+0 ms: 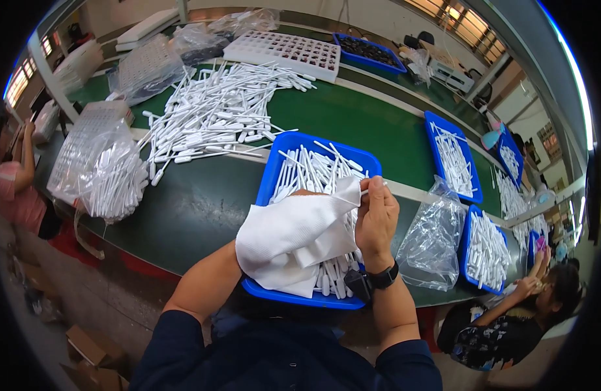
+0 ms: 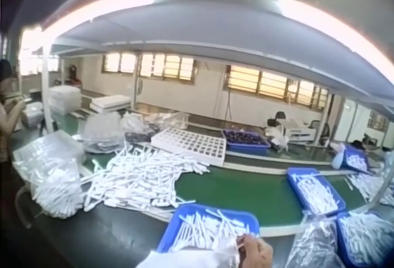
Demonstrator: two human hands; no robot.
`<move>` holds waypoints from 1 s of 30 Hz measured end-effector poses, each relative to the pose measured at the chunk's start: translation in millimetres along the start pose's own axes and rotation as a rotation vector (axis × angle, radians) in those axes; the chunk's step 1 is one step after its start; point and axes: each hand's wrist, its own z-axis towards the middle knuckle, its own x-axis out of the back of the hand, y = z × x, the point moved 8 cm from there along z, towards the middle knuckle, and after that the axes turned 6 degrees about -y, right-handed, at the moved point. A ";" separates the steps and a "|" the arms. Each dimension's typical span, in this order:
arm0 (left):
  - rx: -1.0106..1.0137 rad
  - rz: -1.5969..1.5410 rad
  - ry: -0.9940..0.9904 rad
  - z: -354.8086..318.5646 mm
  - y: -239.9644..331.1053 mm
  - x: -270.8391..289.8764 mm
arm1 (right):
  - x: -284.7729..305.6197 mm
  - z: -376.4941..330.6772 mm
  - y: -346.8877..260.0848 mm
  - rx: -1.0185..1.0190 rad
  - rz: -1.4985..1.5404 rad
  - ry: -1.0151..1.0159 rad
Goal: Clean and inspect small white plastic tubes using a cloth at a manual workstation.
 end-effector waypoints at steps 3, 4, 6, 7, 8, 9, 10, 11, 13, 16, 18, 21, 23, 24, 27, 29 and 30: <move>0.042 -0.141 0.041 -10.7 21.8 -6.4 | -13.7 -2.3 -9.0 0.115 0.006 0.075; 0.021 -0.156 0.056 -11.2 25.8 -3.4 | -16.6 -0.7 -8.9 0.108 -0.003 0.048; 0.101 -0.156 0.207 -13.0 24.4 8.8 | 5.4 2.3 -14.8 0.124 0.100 0.199; 0.143 -0.159 0.281 -15.5 21.8 14.0 | 17.3 3.7 -17.1 0.132 0.151 0.276; 0.123 -0.173 0.285 -15.2 22.5 12.7 | 24.4 7.0 -20.9 0.133 0.137 0.255; -0.021 -0.353 0.272 -12.3 27.0 11.2 | 32.9 12.0 -18.8 0.047 -0.003 0.211; -0.163 -0.529 0.251 -9.4 30.3 13.2 | 35.4 16.7 -18.2 -0.035 -0.143 0.174; -0.305 -0.703 0.225 -8.4 34.3 17.6 | 35.7 21.2 -16.3 -0.114 -0.284 0.138; -0.398 -0.567 0.221 -9.8 34.2 30.8 | 16.1 35.8 -23.9 -0.104 -0.598 0.013; -0.610 -0.128 0.203 -17.1 45.4 48.2 | -25.5 69.4 -28.9 -0.076 -1.214 -0.212; -0.742 0.170 0.174 -20.3 51.8 51.7 | -63.3 103.0 -34.6 0.265 -1.235 -0.427; -0.923 0.637 0.149 -29.0 53.2 51.2 | -119.0 152.1 -1.9 0.199 -1.234 -0.712; -1.034 0.967 0.142 -38.3 52.3 40.6 | -146.1 180.3 39.0 0.151 -1.280 -0.889; -1.049 0.971 0.137 -37.0 55.9 35.4 | -152.1 189.2 58.6 0.090 -1.308 -0.949; -0.318 -0.453 0.019 9.0 15.4 40.3 | -156.1 206.3 102.5 0.042 -1.328 -1.038; -0.358 -0.506 0.028 3.3 18.8 42.5 | -177.1 203.8 115.7 0.038 -1.333 -1.056; -0.382 -0.574 0.024 1.5 18.5 43.6 | -182.1 200.6 122.3 0.009 -1.341 -1.065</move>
